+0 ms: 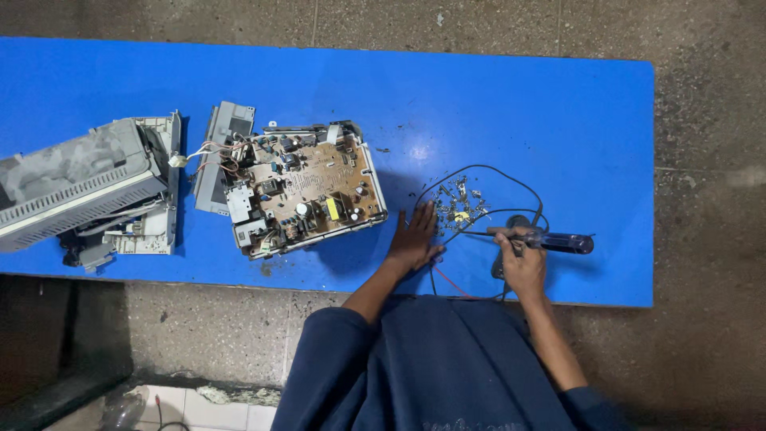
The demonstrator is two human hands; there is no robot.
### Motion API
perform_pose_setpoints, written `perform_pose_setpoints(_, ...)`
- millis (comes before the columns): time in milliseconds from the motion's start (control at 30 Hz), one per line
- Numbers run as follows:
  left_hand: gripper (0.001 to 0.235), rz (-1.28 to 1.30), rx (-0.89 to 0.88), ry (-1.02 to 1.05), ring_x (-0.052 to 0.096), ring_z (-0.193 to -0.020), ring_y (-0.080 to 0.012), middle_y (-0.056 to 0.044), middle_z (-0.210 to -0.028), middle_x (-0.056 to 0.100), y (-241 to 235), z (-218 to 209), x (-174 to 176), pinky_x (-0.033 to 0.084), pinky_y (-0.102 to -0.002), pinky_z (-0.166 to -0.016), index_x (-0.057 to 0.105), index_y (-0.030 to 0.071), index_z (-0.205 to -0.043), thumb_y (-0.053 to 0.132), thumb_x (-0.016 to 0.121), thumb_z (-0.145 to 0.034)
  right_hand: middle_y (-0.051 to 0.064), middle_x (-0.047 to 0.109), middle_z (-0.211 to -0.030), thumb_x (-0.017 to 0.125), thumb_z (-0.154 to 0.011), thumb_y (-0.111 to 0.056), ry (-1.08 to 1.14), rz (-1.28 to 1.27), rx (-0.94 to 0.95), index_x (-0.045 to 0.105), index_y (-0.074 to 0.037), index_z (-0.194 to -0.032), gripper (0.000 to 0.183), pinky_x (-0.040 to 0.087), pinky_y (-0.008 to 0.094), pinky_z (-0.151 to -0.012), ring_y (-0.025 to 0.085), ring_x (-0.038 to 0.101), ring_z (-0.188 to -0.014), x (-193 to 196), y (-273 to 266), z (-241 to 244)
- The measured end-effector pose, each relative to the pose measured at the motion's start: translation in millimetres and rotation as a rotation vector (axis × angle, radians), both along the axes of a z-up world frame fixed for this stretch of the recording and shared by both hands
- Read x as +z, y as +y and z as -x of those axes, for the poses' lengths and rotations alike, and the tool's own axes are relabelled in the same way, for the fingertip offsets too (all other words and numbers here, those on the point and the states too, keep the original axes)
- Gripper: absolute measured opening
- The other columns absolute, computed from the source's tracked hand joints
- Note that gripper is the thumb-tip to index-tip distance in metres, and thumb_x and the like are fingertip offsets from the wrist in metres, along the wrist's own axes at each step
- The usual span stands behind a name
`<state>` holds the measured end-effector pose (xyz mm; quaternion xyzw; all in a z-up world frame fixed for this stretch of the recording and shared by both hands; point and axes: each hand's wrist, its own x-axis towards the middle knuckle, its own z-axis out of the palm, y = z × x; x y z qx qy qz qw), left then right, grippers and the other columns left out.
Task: The person uses a multimeter to test points on a disassembled electronic device on a blue workbench. They then retrieve small components from a drawer and use a screwdriver to manipulate them on the table.
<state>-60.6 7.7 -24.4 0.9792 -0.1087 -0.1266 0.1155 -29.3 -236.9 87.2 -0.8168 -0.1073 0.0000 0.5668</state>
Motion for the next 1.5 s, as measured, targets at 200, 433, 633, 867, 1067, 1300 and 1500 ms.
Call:
perform_pose_setpoints(200, 0.092, -0.013, -0.013, 0.114, 0.005, -0.158, -0.0305, -0.015, -0.171, 0.009, 1, 34, 17, 0.01, -0.063, -0.122, 0.021, 0.009, -0.161, 0.065, 0.05, -0.094, 0.014, 0.076, -0.102, 0.066, -0.099, -0.001, 0.038, 0.003, -0.016, 0.059, 0.003, -0.104, 0.01, 0.061, 0.031, -0.077, 0.019, 0.076, -0.092, 5, 1, 8)
perform_pose_setpoints(433, 0.086, 0.012, 0.049, 0.095, 0.009, -0.159, -0.0291, -0.015, -0.172, 0.012, 12, 63, 21, 0.013, -0.063, -0.123, 0.027, 0.013, -0.161, 0.063, 0.051, -0.096, 0.015, 0.077, -0.103, 0.064, -0.1, 0.0, 0.045, 0.007, 0.056, 0.059, 0.004, -0.101, 0.007, 0.061, 0.031, -0.077, 0.019, 0.076, -0.09, 1, 5, 12)
perform_pose_setpoints(633, 0.084, 0.026, 0.077, 0.037, 0.006, -0.158, -0.0279, -0.013, -0.171, 0.01, 19, 73, 18, 0.012, -0.062, -0.122, 0.029, 0.015, -0.161, 0.062, 0.051, -0.095, 0.015, 0.077, -0.103, 0.064, -0.101, 0.001, 0.057, 0.024, 0.076, 0.06, 0.004, -0.097, 0.006, 0.062, 0.032, -0.079, 0.019, 0.076, -0.091, 1, 9, 16)
perform_pose_setpoints(867, 0.078, 0.054, 0.084, 0.042, 0.006, -0.159, -0.0267, -0.013, -0.172, 0.009, 28, 80, 19, 0.01, -0.06, -0.125, 0.035, 0.018, -0.158, 0.063, 0.051, -0.095, 0.017, 0.076, -0.096, 0.066, -0.1, 0.0, 0.044, 0.072, 0.058, 0.062, 0.004, -0.097, 0.006, 0.061, 0.033, -0.078, 0.021, 0.077, -0.089, 0, 13, 21)
perform_pose_setpoints(1067, 0.08, 0.103, 0.085, 0.067, 0.006, -0.158, -0.03, -0.016, -0.17, 0.01, 19, 61, 21, 0.008, -0.062, -0.122, 0.039, 0.014, -0.156, 0.064, 0.05, -0.095, 0.016, 0.076, -0.098, 0.066, -0.101, -0.002, 0.018, 0.04, 0.069, 0.062, 0.004, -0.1, 0.007, 0.063, 0.032, -0.079, 0.021, 0.077, -0.092, 1, 13, 27)
perform_pose_setpoints(1300, 0.079, 0.079, 0.053, 0.051, 0.011, -0.158, -0.0303, -0.017, -0.17, 0.016, -15, 25, 15, 0.005, -0.063, -0.122, 0.04, 0.013, -0.155, 0.067, 0.042, -0.097, 0.015, 0.078, -0.099, 0.067, -0.1, -0.004, 0.107, 0.08, -0.008, 0.062, 0.004, -0.1, 0.01, 0.059, 0.033, -0.071, 0.021, 0.076, -0.087, 1, 8, 30)
perform_pose_setpoints(1500, 0.075, 0.141, -0.015, 0.023, 0.015, -0.158, -0.0309, -0.015, -0.171, 0.018, -10, 43, 8, 0.005, -0.063, -0.124, 0.042, 0.016, -0.155, 0.065, 0.043, -0.097, 0.014, 0.077, -0.104, 0.065, -0.102, -0.005, 0.033, 0.0, 0.005, 0.062, 0.003, -0.105, 0.009, 0.061, 0.032, -0.078, 0.019, 0.076, -0.093, -3, -3, 29)
